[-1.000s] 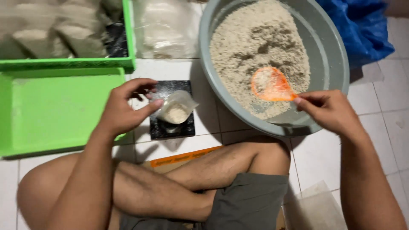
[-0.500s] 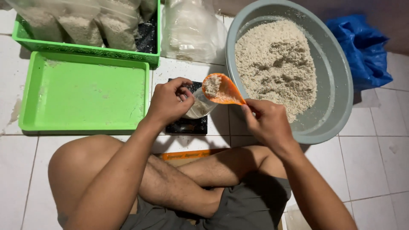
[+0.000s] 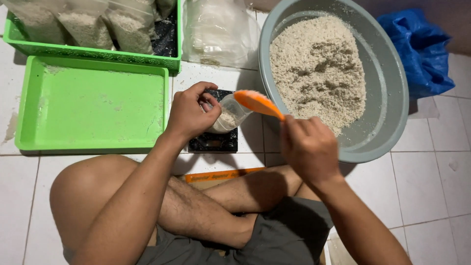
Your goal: Packaging grains into small plastic bags by scooping from a large basin, weighing on a digital scale, and organizing them in a tray.
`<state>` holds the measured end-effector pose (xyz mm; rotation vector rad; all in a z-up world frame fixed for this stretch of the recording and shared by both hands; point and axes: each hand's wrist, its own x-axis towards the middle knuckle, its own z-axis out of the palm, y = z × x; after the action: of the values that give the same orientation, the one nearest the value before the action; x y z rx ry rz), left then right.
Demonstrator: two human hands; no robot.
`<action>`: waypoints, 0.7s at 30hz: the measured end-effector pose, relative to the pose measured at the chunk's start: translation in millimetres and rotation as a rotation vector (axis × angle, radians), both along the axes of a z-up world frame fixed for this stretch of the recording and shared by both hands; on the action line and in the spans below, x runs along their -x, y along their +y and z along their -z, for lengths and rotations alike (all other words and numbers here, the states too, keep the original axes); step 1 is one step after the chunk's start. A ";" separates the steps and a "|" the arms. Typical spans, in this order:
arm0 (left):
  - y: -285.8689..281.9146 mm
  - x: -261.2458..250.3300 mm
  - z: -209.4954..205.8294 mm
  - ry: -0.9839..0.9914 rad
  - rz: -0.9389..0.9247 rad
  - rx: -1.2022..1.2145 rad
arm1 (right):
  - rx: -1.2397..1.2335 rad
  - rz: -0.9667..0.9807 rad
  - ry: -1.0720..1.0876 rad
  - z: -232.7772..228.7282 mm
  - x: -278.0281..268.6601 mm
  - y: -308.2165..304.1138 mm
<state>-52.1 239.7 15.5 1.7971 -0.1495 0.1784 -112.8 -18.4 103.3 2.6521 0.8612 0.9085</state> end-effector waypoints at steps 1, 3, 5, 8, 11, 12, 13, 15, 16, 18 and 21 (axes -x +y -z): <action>0.1 0.3 0.5 0.002 0.005 -0.003 | -0.003 0.005 0.002 -10.6 3.6 -2.2; 0.0 0.5 1.3 -0.017 0.011 -0.004 | -0.332 0.073 0.186 -31.4 10.9 -7.2; 2.3 1.1 0.4 -0.013 0.024 -0.006 | -0.404 0.157 0.215 -36.6 11.8 -35.2; 4.9 2.6 -8.0 -0.026 0.048 -0.051 | -0.465 0.390 0.267 -47.1 6.4 -67.8; 5.2 3.5 -11.9 -0.037 0.056 -0.059 | -0.392 0.643 0.332 -36.6 -10.0 -113.5; 5.5 3.3 -12.2 -0.033 0.044 -0.024 | -0.329 0.736 0.373 -29.2 -16.9 -131.7; 7.1 3.2 -12.3 -0.035 0.057 -0.025 | -0.333 0.748 0.369 -15.2 -27.3 -148.1; 11.0 1.8 -12.7 -0.049 0.039 -0.026 | -0.167 0.978 0.612 13.3 -48.4 -181.2; 13.6 0.7 -8.5 -0.052 0.051 -0.029 | -0.175 0.989 0.611 25.0 -57.1 -189.8; 19.8 -1.4 0.4 -0.071 -0.020 0.003 | -0.036 1.046 0.692 49.0 -76.5 -206.4; 23.5 -3.2 -1.8 -0.005 -0.033 0.078 | -0.050 1.149 0.994 51.9 -95.8 -187.6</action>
<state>-48.9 263.2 17.4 1.7222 -0.1147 0.2099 -17.0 -206.0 51.4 2.8202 -0.6462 -0.6846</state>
